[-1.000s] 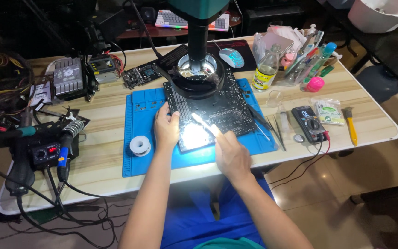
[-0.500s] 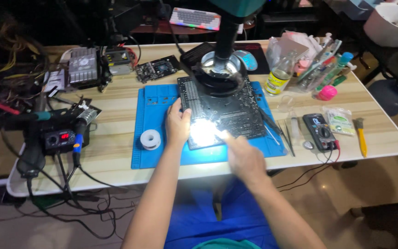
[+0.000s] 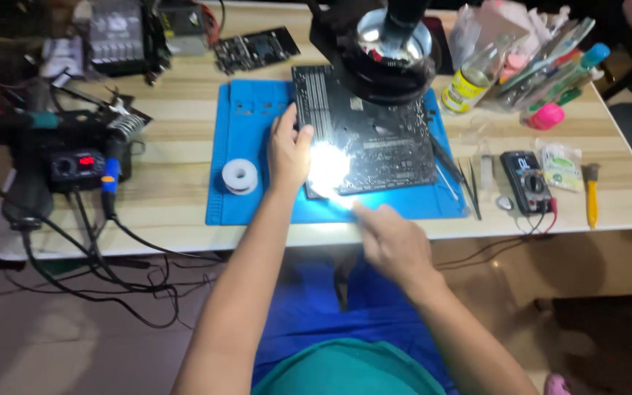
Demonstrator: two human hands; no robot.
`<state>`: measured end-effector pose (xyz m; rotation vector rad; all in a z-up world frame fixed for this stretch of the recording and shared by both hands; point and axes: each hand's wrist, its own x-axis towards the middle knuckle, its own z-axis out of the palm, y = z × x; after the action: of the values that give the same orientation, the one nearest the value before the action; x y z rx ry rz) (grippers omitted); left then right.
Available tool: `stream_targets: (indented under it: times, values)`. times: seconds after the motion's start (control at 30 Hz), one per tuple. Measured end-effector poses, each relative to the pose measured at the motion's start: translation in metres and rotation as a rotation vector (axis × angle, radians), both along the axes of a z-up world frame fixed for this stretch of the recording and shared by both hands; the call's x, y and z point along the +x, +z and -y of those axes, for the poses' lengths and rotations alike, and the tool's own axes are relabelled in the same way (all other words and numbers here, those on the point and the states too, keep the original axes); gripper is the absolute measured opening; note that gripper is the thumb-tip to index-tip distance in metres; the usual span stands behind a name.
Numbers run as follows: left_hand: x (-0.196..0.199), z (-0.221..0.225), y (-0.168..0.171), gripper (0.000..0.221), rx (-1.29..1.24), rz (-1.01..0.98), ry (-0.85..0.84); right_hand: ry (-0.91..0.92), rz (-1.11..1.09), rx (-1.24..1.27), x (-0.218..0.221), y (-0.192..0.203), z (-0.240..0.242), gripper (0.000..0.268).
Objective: Repairing a computer motherboard using a hot air rework station and a cleaning brush under a microscope
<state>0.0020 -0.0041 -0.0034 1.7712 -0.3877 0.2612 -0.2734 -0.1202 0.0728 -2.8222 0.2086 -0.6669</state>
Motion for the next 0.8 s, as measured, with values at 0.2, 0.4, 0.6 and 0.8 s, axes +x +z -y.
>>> stream_targets:
  times: [0.2,0.4,0.6,0.8]
  values:
    - [-0.006,-0.001,-0.004,0.058,-0.003,0.156,-0.025,-0.034,0.123,0.040,-0.011,-0.018,0.011,0.035]
    - [-0.019,-0.004,0.012,0.058,0.030,0.299,-0.040,-0.008,0.104,0.039,-0.010,-0.017,0.009,0.041]
    - [-0.026,-0.009,0.019,0.057,0.026,0.379,-0.059,-0.077,0.026,0.004,-0.008,-0.025,0.037,0.045]
    - [-0.030,-0.011,0.025,0.057,0.015,0.379,-0.071,-0.092,0.092,0.095,-0.005,-0.014,0.035,0.043]
